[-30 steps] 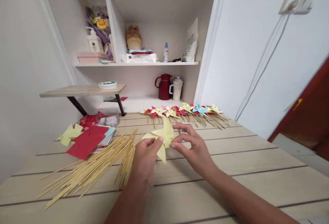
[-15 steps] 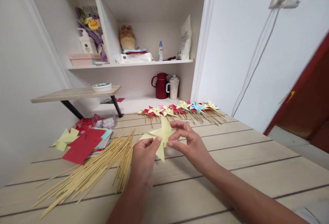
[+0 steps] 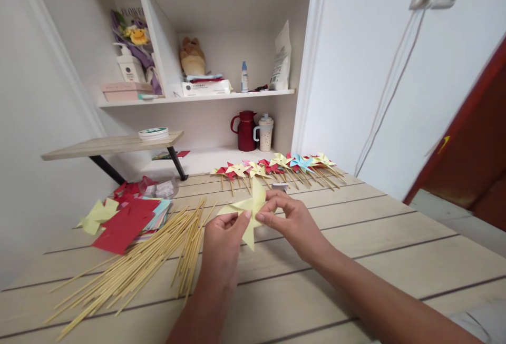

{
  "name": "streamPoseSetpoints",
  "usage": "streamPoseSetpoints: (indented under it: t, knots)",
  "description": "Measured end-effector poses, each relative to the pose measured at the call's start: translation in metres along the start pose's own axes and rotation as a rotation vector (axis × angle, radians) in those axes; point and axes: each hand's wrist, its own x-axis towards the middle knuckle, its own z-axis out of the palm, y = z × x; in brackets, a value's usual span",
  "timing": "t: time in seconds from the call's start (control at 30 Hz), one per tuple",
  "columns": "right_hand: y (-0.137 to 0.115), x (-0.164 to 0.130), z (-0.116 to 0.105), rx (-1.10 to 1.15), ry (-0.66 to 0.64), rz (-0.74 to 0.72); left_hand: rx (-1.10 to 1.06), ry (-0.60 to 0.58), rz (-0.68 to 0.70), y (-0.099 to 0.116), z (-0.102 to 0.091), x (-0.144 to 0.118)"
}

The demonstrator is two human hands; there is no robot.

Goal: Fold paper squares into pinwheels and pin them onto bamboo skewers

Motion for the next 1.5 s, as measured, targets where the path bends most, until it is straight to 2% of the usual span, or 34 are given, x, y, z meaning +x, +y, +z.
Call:
streamPoseSetpoints:
  t: [0.17,0.83,1.33,1.43,1.5]
  knots:
    - [-0.0007,-0.0005,0.0007,0.015,-0.038,-0.006,-0.016,-0.031,0.005,0.0043,0.0027,-0.0031]
    - [-0.0023,0.0001,0.0022,-0.034,0.017,0.108,-0.042,-0.043,0.007,0.0042,0.002,-0.0039]
    - [-0.0001,-0.002,0.0009,-0.025,0.048,0.094,0.013,-0.081,0.022,0.0036,0.0025,-0.0029]
    - [-0.0032,-0.0016,0.0017,-0.024,0.044,0.092,0.069,-0.061,0.039,0.0006,0.0026,-0.0017]
    - [-0.0049,-0.0014,0.0033,-0.038,0.05,0.101,0.098,-0.005,0.038,-0.0024,0.0034,-0.0012]
